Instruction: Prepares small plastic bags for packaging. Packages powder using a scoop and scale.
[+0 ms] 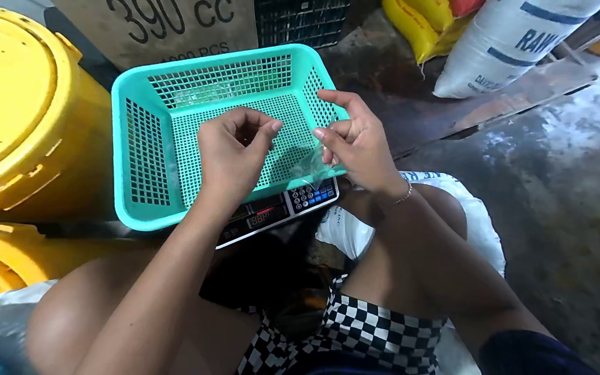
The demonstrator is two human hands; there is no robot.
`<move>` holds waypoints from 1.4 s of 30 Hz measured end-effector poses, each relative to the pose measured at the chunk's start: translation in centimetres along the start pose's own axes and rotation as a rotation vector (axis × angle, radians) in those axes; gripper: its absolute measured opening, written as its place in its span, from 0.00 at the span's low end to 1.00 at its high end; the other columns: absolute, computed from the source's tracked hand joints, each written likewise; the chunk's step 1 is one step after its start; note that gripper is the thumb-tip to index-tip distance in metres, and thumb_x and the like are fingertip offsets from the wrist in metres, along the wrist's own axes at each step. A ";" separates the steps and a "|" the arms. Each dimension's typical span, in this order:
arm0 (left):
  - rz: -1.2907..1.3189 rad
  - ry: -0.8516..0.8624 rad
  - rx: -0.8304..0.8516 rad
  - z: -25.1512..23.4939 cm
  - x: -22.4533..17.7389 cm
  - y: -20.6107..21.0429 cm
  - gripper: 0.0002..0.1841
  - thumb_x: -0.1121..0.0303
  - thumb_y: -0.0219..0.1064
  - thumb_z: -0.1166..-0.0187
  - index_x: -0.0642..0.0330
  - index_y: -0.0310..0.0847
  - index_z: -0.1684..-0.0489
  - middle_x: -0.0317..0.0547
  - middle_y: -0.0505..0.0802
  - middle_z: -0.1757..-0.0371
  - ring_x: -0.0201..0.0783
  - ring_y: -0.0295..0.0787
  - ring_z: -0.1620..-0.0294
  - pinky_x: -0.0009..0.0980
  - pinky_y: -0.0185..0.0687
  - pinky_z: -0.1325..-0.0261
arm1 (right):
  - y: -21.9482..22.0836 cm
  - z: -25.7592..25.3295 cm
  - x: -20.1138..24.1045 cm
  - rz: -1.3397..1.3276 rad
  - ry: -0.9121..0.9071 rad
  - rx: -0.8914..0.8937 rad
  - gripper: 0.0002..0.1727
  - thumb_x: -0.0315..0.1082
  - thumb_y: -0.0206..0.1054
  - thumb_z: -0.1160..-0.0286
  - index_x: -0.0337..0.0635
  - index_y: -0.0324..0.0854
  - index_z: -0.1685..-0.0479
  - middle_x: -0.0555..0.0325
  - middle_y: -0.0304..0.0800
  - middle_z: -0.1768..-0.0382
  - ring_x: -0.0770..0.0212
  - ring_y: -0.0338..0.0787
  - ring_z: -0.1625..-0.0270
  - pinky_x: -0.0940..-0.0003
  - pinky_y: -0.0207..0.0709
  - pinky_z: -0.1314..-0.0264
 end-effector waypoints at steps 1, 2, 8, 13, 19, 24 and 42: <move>0.063 -0.058 0.060 0.1 -0.1 0.3 0.05 0.68 0.69 0.19 0.59 0.87 0.61 0.32 0.93 0.67 0.23 0.92 0.68 0.21 0.91 0.63 | 0.2 0.1 0.1 -0.016 -0.012 0.020 0.30 0.22 0.64 0.19 0.30 0.60 0.19 0.68 0.85 0.79 0.78 0.83 0.78 0.85 0.79 0.74; 0.151 -0.146 0.139 0.4 -0.3 0.9 0.05 0.67 0.69 0.19 0.59 0.87 0.61 0.33 0.94 0.67 0.26 0.94 0.67 0.25 0.93 0.62 | 0.5 0.2 0.1 -0.038 -0.020 0.040 0.30 0.22 0.62 0.18 0.30 0.58 0.18 0.68 0.85 0.77 0.78 0.84 0.77 0.84 0.81 0.72; 0.342 -0.280 0.211 1.7 0.2 3.3 0.03 0.77 0.75 0.27 0.63 0.90 0.61 0.35 0.95 0.71 0.25 0.91 0.71 0.23 0.91 0.61 | 2.0 0.7 -0.6 -0.143 -0.008 0.026 0.26 0.23 0.57 0.14 0.30 0.62 0.18 0.69 0.85 0.75 0.81 0.82 0.75 0.87 0.77 0.72; 0.160 -0.112 0.089 0.9 0.1 2.0 0.02 0.73 0.74 0.24 0.61 0.90 0.63 0.31 0.93 0.71 0.20 0.88 0.72 0.18 0.87 0.64 | 1.3 0.2 -0.5 -0.152 -0.007 0.030 0.29 0.22 0.62 0.18 0.29 0.60 0.18 0.67 0.83 0.79 0.79 0.79 0.80 0.86 0.74 0.77; 0.234 -0.278 0.221 0.6 -0.5 1.2 0.04 0.70 0.70 0.19 0.59 0.87 0.61 0.33 0.94 0.68 0.26 0.94 0.66 0.26 0.93 0.59 | 0.7 0.2 0.1 -0.135 -0.070 0.030 0.30 0.21 0.60 0.17 0.29 0.57 0.17 0.70 0.83 0.78 0.79 0.82 0.77 0.85 0.77 0.73; 0.287 -0.261 0.319 1.4 0.0 3.1 0.01 0.77 0.72 0.24 0.62 0.87 0.62 0.34 0.93 0.71 0.24 0.90 0.71 0.21 0.89 0.64 | 1.6 0.4 -0.3 -0.169 -0.031 0.011 0.28 0.22 0.60 0.17 0.28 0.61 0.18 0.70 0.82 0.80 0.81 0.78 0.80 0.87 0.73 0.76; 0.340 -0.276 0.103 1.2 0.1 2.5 0.00 0.76 0.73 0.24 0.61 0.90 0.63 0.36 0.94 0.67 0.28 0.94 0.65 0.26 0.94 0.57 | 0.7 0.1 -0.8 -0.255 -0.017 -0.032 0.38 0.15 0.69 0.31 0.30 0.55 0.20 0.59 0.88 0.60 0.66 0.92 0.60 0.71 0.90 0.55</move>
Point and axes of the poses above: each hand's wrist, its own z-axis away from the middle knuckle, its own y-axis out of the palm, x = y × z, the point moved 4 cm from there along -z, towards the middle knuckle
